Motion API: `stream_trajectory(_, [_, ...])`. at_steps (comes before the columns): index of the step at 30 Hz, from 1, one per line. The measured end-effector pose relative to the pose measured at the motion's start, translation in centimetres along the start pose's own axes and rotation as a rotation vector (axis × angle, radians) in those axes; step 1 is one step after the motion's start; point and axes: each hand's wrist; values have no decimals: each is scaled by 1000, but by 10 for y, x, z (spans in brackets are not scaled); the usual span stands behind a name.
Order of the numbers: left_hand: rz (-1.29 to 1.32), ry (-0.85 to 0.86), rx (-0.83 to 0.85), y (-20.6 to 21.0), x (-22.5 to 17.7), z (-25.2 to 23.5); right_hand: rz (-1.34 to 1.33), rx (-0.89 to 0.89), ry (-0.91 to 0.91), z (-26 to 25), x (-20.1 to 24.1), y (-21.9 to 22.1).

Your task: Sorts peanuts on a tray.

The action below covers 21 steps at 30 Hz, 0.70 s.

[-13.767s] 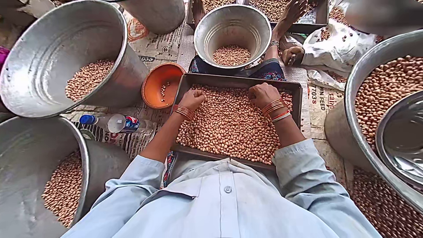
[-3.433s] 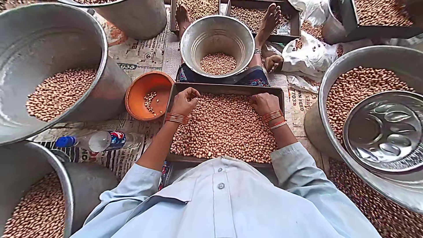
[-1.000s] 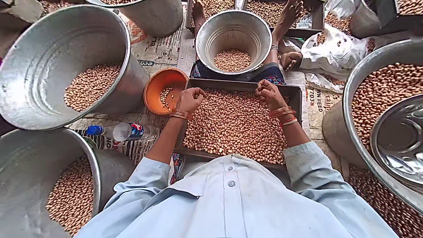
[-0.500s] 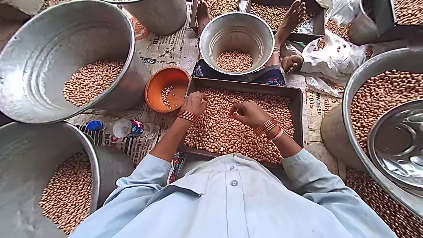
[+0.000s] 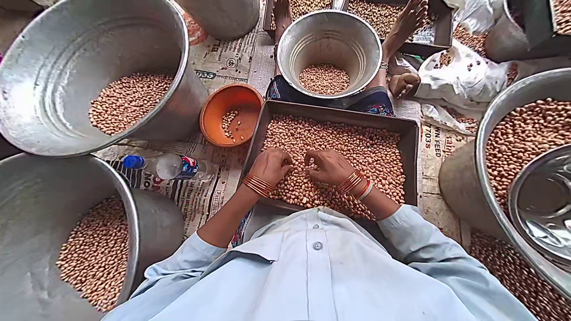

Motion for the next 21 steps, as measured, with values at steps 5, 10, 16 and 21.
stream_trajectory(5, [103, -6, -22, -5, 6, -1, -294, -208, 221, -16, -12, -27])
stream_trajectory(10, [233, -152, -328, -39, 39, -17, 40, -72, 46, -29, -12, -13])
stream_trajectory(16, [11, -25, -173, -23, 40, -10, 254, -161, -23, -30, -12, 16])
stream_trajectory(21, [-70, -62, -139, -6, 37, -6, 214, -112, -15, -26, -13, 11])
Point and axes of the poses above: each hand's wrist, its own z-axis away from the middle knuckle, its own y-axis out of the palm, x = y × z, and after that the axes turned 13 degrees about -x, right-handed
